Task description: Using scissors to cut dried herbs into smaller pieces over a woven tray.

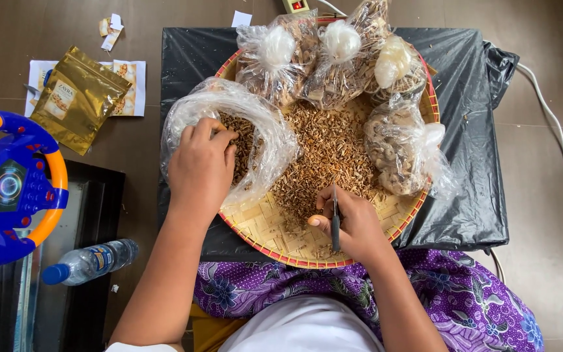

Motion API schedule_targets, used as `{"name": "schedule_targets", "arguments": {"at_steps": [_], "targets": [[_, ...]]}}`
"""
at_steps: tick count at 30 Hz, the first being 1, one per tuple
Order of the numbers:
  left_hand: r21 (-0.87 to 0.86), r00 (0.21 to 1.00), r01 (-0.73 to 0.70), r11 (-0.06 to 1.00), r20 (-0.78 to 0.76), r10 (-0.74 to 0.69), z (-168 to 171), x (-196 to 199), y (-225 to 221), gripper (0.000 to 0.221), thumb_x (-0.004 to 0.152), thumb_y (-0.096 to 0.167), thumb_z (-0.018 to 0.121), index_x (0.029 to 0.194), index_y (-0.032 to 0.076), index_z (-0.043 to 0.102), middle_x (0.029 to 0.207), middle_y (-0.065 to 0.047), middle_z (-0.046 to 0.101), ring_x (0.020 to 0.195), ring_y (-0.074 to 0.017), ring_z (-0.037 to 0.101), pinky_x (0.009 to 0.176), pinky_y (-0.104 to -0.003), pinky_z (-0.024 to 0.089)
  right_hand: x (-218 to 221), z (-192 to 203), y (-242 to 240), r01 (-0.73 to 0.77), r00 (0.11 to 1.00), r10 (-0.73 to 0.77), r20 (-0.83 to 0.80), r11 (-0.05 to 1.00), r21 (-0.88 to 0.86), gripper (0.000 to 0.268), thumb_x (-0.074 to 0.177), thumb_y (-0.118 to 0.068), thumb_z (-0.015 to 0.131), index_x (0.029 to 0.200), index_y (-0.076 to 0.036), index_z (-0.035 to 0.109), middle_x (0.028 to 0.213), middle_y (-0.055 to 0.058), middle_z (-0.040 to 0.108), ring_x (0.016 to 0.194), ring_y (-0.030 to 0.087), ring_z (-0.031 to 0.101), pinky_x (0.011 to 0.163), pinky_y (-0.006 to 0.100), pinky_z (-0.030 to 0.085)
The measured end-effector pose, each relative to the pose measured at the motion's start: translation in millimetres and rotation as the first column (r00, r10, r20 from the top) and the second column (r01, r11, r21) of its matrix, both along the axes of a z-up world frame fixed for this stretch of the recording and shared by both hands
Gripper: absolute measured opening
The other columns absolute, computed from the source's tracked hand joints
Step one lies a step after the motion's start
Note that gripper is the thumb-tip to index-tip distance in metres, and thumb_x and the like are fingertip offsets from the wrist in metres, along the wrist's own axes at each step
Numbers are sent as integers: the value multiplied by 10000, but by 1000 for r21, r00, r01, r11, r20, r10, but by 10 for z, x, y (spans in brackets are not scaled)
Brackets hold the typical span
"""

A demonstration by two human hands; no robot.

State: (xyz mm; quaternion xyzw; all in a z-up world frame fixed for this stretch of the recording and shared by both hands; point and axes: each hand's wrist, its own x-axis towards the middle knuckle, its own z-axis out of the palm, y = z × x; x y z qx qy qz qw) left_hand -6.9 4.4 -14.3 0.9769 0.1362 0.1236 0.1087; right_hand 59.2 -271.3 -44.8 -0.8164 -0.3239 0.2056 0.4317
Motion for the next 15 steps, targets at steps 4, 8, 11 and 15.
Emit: {"name": "schedule_targets", "arguments": {"at_steps": [4, 8, 11, 15], "targets": [[-14, 1000, -6, 1000, 10, 6, -9, 19, 11, 65, 870, 109, 770, 933, 125, 763, 1014, -28, 585, 972, -247, 637, 651, -355, 609, 0, -14, 6, 7, 1000, -7, -1, 1000, -2, 316, 832, -423, 739, 938, -142, 640, 573, 65, 664, 562, 282, 622, 620, 379, 484], [-57, 998, -11, 998, 54, 14, -23, -4, 33, 54, 904, 104, 740, 957, 114, 744, 1026, -34, 582, 979, -263, 654, 657, -366, 615, 1, -5, 15, 10, 1000, -10, 9, 1000, 0, 312, 830, -412, 748, 930, -137, 640, 570, 71, 661, 554, 285, 618, 617, 380, 484], [-163, 997, 27, 986, 73, -15, 168, -68, -9, 157, 967, 96, 668, 1111, 103, 730, 1112, -85, 618, 1048, -310, 663, 745, -404, 611, -3, -11, 4, 10, 1000, -10, 10, 1000, -13, 308, 832, -400, 752, 933, -133, 636, 573, 77, 664, 554, 293, 622, 615, 384, 487], [-413, 985, 171, 895, 63, -159, 158, -172, -142, 315, 1051, 285, 536, 1289, 119, 655, 1192, -182, 634, 1103, -377, 648, 864, -494, 582, -9, 89, 59, 41, 999, -42, -11, 998, -52, 293, 837, -379, 765, 928, -128, 644, 576, 70, 674, 539, 272, 622, 609, 372, 481]]}}
